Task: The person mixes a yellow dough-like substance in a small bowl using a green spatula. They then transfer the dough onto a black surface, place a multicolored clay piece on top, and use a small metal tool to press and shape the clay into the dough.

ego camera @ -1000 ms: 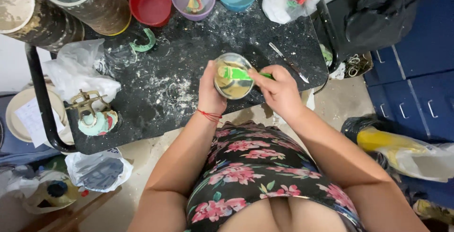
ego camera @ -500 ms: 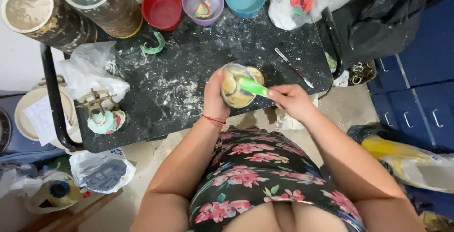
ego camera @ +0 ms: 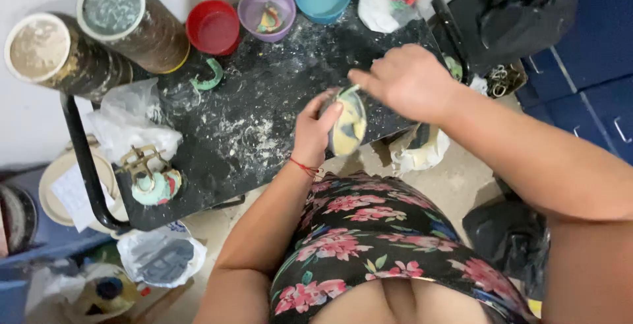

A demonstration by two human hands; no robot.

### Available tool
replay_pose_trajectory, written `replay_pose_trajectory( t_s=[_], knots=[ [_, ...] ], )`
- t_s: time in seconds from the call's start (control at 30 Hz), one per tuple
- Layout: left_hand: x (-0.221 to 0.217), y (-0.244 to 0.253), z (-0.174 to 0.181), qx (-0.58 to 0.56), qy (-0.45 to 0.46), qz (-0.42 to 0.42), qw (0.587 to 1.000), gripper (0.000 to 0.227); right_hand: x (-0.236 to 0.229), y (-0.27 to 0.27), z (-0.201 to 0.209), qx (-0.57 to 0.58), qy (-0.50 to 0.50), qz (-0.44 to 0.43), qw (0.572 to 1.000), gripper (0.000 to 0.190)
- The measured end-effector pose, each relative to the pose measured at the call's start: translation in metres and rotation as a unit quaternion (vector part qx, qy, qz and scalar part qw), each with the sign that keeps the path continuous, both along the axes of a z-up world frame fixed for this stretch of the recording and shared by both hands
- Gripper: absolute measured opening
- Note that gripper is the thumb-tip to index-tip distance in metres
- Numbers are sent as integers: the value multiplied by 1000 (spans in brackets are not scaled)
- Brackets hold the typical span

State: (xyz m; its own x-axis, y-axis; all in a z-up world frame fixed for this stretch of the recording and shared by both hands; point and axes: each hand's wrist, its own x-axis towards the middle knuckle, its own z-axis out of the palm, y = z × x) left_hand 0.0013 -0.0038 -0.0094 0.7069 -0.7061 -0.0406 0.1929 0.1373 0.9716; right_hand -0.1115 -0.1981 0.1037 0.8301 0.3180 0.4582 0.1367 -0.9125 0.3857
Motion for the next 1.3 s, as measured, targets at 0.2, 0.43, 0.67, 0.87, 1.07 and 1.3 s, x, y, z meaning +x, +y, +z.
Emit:
replay_pose_trajectory(
  t_s=[0.2,0.43,0.67,0.87,1.07,1.3],
  knots=[
    [11,2,11,-284,-2,-43,958,74,-23,25,3,167,153,-198,954,16],
    [7,-35,-13,-195,173,-143,955,55,-4,5,59,-62,-19,19,998,13],
    [0,-39,40,-221,108,9,969,58,-39,13,-5,-9,27,-196,980,18],
    [17,-46,3,-298,49,86,949,54,-46,80,-26,126,40,-254,958,21],
    [10,-53,9,-348,99,34,931,56,-40,76,-10,109,17,-230,967,34],
    [7,-52,7,-330,118,61,934,39,-37,71,15,178,91,-196,960,29]
  ],
)
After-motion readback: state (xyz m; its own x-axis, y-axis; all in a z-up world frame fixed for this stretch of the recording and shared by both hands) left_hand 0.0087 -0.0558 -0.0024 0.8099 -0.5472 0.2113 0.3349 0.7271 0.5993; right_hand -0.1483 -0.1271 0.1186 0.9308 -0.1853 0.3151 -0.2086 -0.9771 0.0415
